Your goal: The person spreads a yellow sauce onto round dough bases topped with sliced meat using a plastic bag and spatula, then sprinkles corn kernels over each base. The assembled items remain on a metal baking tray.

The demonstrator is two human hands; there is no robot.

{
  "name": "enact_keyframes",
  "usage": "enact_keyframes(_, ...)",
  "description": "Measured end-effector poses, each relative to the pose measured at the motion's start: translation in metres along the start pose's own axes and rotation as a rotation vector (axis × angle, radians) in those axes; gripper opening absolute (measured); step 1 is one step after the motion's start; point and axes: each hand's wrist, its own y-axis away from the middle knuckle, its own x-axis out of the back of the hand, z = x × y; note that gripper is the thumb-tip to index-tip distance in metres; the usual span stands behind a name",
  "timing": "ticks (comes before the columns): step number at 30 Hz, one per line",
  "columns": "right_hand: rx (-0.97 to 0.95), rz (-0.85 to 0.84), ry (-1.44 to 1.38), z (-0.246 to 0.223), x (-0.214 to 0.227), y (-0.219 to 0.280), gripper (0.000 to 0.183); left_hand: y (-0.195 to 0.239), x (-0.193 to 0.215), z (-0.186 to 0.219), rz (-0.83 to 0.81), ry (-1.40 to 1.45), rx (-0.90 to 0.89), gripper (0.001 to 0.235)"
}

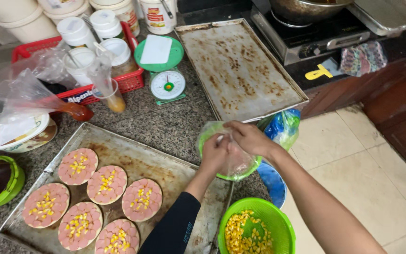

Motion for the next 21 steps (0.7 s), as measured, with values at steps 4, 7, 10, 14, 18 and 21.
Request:
enact_keyframes(4, 0.183, 0.010, 0.444, -0.012, 0.013, 0.009, 0.044, -0.001, 0.018, 0.022, -0.046, -0.360, -0.220, 0.032)
enact_keyframes(7, 0.210, 0.006, 0.548, -0.012, 0.014, 0.014, 0.044, -0.006, 0.033, 0.031, -0.075, -0.541, -0.213, 0.035)
enact_keyframes(10, 0.278, 0.036, 0.500, 0.002, 0.011, 0.023, 0.038, -0.014, 0.047, 0.026, -0.147, -0.588, -0.029, 0.034)
enact_keyframes(14, 0.154, 0.045, 0.443, 0.034, -0.001, 0.030, 0.032, -0.015, 0.065, 0.000, -0.185, -0.632, 0.093, 0.032)
enact_keyframes(18, -0.023, 0.057, 0.432, 0.058, -0.016, 0.030, 0.031, -0.014, 0.072, -0.020, -0.218, -0.633, 0.154, 0.033)
enact_keyframes(21, -0.105, 0.097, 0.464, 0.063, -0.030, 0.030, 0.036, -0.009, 0.071, -0.026, -0.174, -0.637, 0.140, 0.030)
